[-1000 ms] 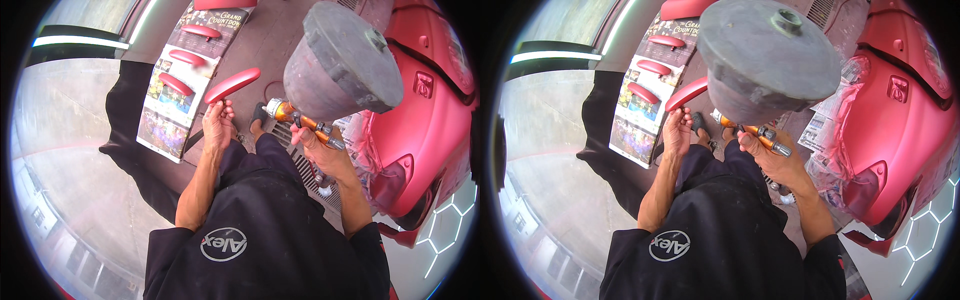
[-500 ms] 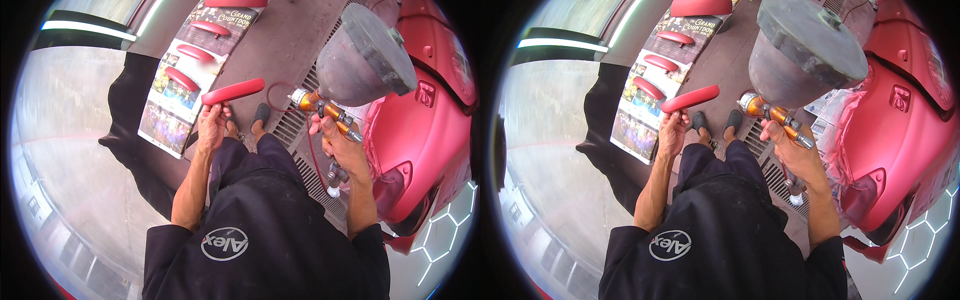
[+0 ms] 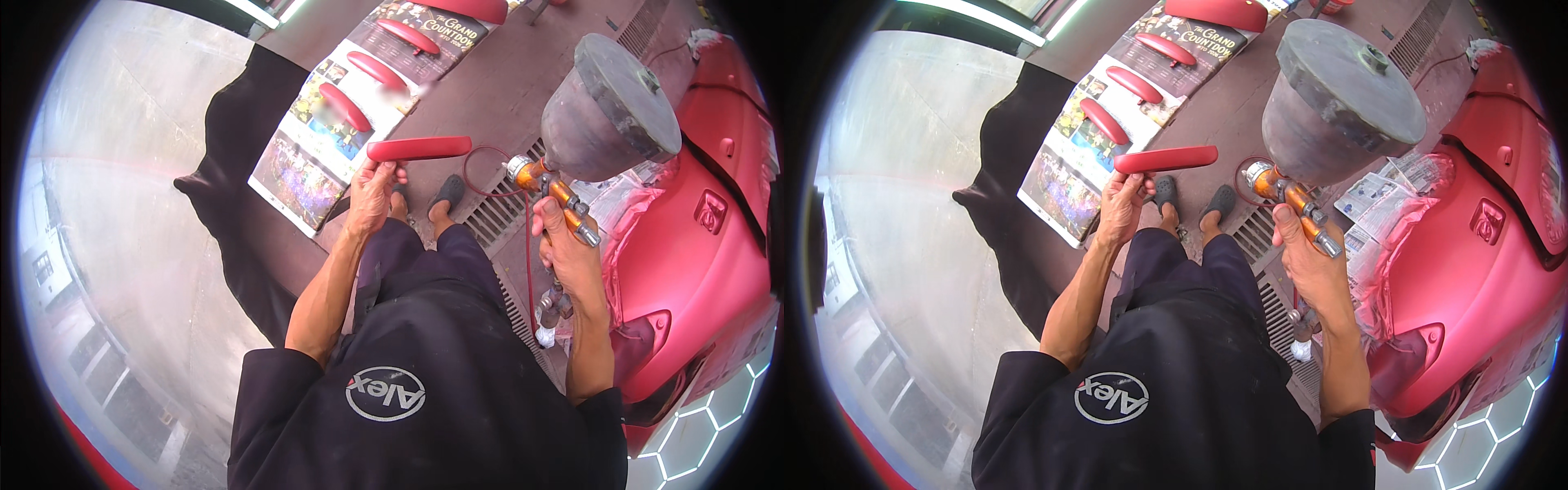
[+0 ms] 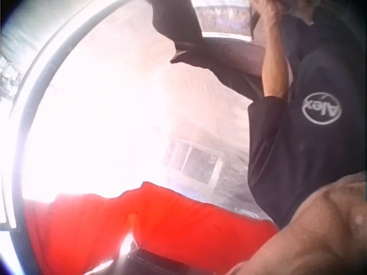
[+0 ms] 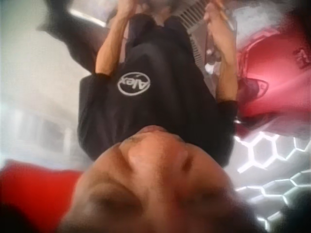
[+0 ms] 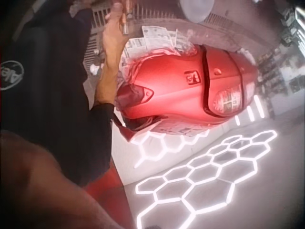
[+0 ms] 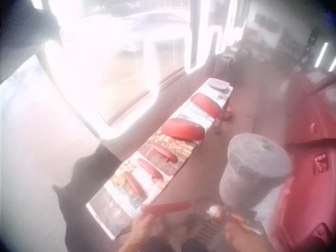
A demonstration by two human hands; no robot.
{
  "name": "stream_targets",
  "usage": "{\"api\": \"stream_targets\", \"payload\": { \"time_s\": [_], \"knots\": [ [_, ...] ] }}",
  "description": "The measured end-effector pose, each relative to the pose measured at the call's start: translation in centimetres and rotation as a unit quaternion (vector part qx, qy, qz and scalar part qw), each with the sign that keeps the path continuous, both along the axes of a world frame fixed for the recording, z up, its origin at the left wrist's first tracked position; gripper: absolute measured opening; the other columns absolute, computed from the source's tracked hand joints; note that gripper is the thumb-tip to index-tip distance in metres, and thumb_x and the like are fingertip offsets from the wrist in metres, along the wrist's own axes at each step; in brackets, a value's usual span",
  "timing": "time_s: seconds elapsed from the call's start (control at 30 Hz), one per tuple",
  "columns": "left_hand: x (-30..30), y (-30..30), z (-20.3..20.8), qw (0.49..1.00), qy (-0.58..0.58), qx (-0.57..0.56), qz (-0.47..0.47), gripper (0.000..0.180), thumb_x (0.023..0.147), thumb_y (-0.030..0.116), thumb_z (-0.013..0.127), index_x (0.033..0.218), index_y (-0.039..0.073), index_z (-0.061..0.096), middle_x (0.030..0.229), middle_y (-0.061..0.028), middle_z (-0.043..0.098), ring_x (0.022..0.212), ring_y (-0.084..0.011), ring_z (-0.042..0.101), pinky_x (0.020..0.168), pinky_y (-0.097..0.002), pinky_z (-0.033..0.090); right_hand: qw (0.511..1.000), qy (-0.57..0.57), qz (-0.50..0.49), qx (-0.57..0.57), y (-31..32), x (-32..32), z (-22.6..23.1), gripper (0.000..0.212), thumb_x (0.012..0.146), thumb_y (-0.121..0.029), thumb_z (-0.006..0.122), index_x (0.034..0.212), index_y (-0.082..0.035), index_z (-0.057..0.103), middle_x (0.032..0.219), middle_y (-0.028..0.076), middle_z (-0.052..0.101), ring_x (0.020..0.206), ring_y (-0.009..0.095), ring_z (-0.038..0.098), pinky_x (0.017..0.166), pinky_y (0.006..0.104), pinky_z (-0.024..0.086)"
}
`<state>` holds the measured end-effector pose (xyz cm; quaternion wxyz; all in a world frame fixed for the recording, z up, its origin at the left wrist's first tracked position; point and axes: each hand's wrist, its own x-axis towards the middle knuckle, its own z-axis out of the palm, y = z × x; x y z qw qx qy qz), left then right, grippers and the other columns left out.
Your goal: The person uses a spray gun to apply pink paint to several small car parts and the rear of a pink car. They handle each part individually, spray it, and place it on a newspaper-covered table before moving to the next item.
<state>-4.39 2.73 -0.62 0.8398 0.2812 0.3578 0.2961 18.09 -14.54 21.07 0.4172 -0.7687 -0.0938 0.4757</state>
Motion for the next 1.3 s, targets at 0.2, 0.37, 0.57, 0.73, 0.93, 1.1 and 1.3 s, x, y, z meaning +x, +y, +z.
{"api": "stream_targets", "payload": {
  "time_s": [0.2,0.37,0.57,0.73,0.93,1.1,1.3],
  "knots": [
    [-3.0,0.3,-0.7,0.998,0.016,-0.018,0.053,0.023,0.106,0.015,0.062,0.125,0.003,0.064,0.105,-0.0066,0.07,0.086,-0.0105,0.066,0.077,-0.0266,0.056,0.991,0.094,0.076,0.059,1.9,-2.1,-0.3,0.051,0.104,-0.05,0.06,0.121,-0.001,0.065,0.095,0.007,0.071,0.051,0.003,0.043,0.047,0.0201,0.037],
    [-10.0,4.0,-2.3,0.994,0.088,0.025,0.067,0.022,0.107,0.018,0.061,0.124,0.004,0.065,0.101,-0.0038,0.07,0.079,-0.0087,0.063,0.074,-0.0262,0.054,0.998,0.008,0.036,0.051,3.1,-2.1,-1.1,0.054,0.103,-0.046,0.064,0.125,0.003,0.065,0.099,0.007,0.075,0.05,0.003,0.045,0.045,0.0209,0.037],
    [-17.8,10.5,-5.7,0.974,0.218,0.048,-0.032,0.022,0.107,0.015,0.058,0.122,0.003,0.067,0.093,-0.0018,0.068,0.074,-0.0072,0.058,0.071,-0.0248,0.051,1.0,-0.003,0.023,0.002,3.5,-2.2,-2.3,0.048,0.104,-0.046,0.063,0.125,-0.002,0.065,0.099,0.006,0.073,0.049,0.003,0.042,0.046,0.0206,0.036],
    [-19.5,15.1,-6.4,0.951,0.271,0.057,-0.137,0.022,0.108,0.016,0.056,0.12,0.002,0.067,0.089,0.0002,0.065,0.073,-0.0069,0.055,0.07,-0.0251,0.049,0.999,0.01,0.027,-0.014,4.1,-3.3,-3.4,0.048,0.104,-0.045,0.064,0.125,-0.002,0.065,0.099,0.006,0.073,0.048,0.003,0.043,0.044,0.0207,0.037],
    [-18.8,17.5,-7.9,0.917,0.326,0.121,-0.195,0.023,0.108,0.017,0.054,0.12,0.0,0.065,0.087,-0.0012,0.064,0.072,-0.0077,0.054,0.068,-0.0258,0.049,0.999,0.013,0.013,-0.03,5.0,-4.7,-3.7,0.049,0.104,-0.044,0.063,0.126,-0.001,0.064,0.099,0.007,0.072,0.048,0.004,0.043,0.045,0.0204,0.037],
    [-18.9,16.7,-11.2,0.894,0.402,0.151,-0.125,0.022,0.107,0.016,0.057,0.12,-0.002,0.056,0.086,-0.0052,0.066,0.07,-0.0103,0.058,0.064,-0.0271,0.051,1.0,-0.004,0.01,-0.019,5.3,-4.9,-4.0,0.057,0.103,-0.047,0.065,0.127,0.004,0.065,0.099,0.009,0.075,0.05,0.003,0.046,0.046,0.0215,0.038],
    [-19.1,16.0,-12.0,0.894,0.398,0.174,-0.107,0.023,0.106,0.018,0.06,0.12,0.0,0.057,0.083,-0.0035,0.066,0.071,-0.0093,0.059,0.065,-0.0258,0.05,1.0,-0.018,-0.008,-0.018,5.3,-4.9,-3.9,0.059,0.102,-0.05,0.066,0.127,0.003,0.065,0.099,0.007,0.074,0.052,0.003,0.047,0.046,0.0214,0.037]
  ]
}}
